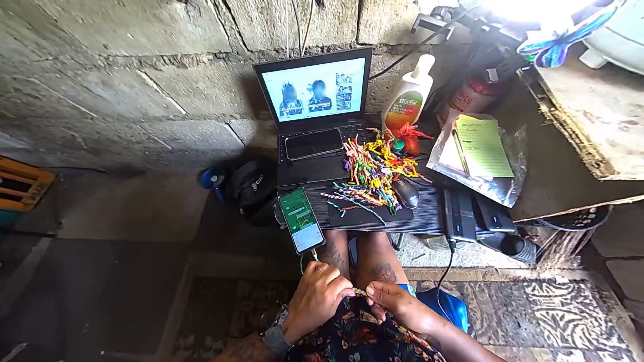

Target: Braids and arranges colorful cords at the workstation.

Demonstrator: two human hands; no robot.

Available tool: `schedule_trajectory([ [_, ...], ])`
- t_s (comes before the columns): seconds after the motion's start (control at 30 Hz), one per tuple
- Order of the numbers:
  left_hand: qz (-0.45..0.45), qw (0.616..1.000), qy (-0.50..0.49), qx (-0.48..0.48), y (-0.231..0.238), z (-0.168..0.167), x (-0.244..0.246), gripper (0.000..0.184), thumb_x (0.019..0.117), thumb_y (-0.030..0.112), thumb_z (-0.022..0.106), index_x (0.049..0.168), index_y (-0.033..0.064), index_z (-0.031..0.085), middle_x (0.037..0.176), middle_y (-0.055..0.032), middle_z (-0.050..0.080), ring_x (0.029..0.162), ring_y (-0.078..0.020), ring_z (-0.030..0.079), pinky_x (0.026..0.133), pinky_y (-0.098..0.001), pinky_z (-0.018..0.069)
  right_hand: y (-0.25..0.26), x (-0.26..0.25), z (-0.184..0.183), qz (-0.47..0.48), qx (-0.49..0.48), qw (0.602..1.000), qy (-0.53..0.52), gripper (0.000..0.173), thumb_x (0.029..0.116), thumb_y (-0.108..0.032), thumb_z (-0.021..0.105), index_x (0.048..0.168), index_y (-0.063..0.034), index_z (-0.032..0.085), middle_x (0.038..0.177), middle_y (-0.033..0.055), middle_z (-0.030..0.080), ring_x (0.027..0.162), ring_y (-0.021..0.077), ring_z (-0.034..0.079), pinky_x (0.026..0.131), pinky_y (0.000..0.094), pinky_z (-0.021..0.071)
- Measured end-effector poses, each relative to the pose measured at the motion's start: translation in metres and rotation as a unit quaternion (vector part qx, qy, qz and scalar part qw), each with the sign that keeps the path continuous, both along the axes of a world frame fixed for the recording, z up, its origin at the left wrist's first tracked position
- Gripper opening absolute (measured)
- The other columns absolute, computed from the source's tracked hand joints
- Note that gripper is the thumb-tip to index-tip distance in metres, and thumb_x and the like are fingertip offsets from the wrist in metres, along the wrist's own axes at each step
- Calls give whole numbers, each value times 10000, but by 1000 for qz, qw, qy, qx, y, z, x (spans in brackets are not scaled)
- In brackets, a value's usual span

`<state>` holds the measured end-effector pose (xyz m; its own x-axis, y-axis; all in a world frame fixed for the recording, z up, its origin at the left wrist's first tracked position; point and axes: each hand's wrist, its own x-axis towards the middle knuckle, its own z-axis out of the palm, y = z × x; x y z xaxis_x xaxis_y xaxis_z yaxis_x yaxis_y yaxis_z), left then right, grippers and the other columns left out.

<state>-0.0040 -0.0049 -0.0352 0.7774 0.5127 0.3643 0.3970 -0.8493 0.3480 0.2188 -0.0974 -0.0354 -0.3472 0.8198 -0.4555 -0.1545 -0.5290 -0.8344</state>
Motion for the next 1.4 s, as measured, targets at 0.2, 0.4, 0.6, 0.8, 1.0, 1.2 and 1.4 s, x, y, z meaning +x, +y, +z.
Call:
schedule_trajectory([
  [0.2, -64, 929, 57, -360, 21, 14, -5, 290, 1014, 264, 611, 945, 20, 752, 854, -111, 692, 831, -199, 657, 810, -371, 512, -4, -3, -14, -4, 479, 755, -448, 366, 1055, -408, 499, 966, -102, 678, 820, 41, 694, 770, 201, 689, 718, 375, 575],
  [0.4, -90, 849, 81, -515, 29, 20, -7, 281, 1018, 216, 617, 986, -36, 737, 936, -122, 687, 891, -116, 618, 824, -255, 486, 7, -1, -16, -15, 575, 654, -492, 407, 1079, -379, 431, 818, -148, 640, 683, -8, 619, 664, 166, 611, 649, 314, 488],
  [0.6, -68, 940, 11, -335, 27, 12, -6, 284, 1005, 306, 626, 945, 59, 754, 829, -71, 673, 842, -191, 641, 885, -428, 467, 15, 0, -9, -3, 289, 914, -287, 458, 1080, -357, 418, 794, -49, 602, 637, 25, 505, 625, 126, 526, 636, 330, 448],
  [0.8, 9, 983, 20, -183, 59, 16, 9, 229, 985, 296, 642, 977, 119, 787, 942, -67, 711, 934, -229, 677, 922, -494, 481, 74, 22, -23, -87, 385, 746, -537, 375, 1077, -324, 463, 1094, -85, 752, 1004, 128, 737, 963, 324, 709, 840, 528, 554],
  [1.0, 32, 989, 65, -127, 97, 20, 33, 212, 979, 286, 651, 1005, 141, 803, 1028, -113, 703, 1010, -299, 654, 938, -511, 462, 124, 38, -54, -183, 377, 622, -661, 244, 1002, -260, 579, 1069, -98, 749, 1050, 156, 717, 942, 387, 682, 777, 547, 516],
  [1.2, 41, 986, 112, -112, 127, 7, 46, 204, 984, 253, 645, 1034, 139, 807, 1042, -127, 703, 1020, -326, 654, 953, -548, 452, 127, 31, -66, -218, 369, 620, -657, 233, 1004, -254, 576, 1028, -73, 720, 1000, 163, 708, 909, 380, 685, 744, 524, 518],
  [1.4, 42, 980, 156, -117, 149, 5, 61, 220, 997, 221, 625, 1089, 108, 790, 1092, -166, 701, 1064, -357, 657, 991, -576, 437, 127, 33, -68, -287, 329, 684, -584, 267, 1022, -235, 543, 1052, -34, 717, 1009, 185, 702, 955, 390, 684, 810, 532, 529],
])
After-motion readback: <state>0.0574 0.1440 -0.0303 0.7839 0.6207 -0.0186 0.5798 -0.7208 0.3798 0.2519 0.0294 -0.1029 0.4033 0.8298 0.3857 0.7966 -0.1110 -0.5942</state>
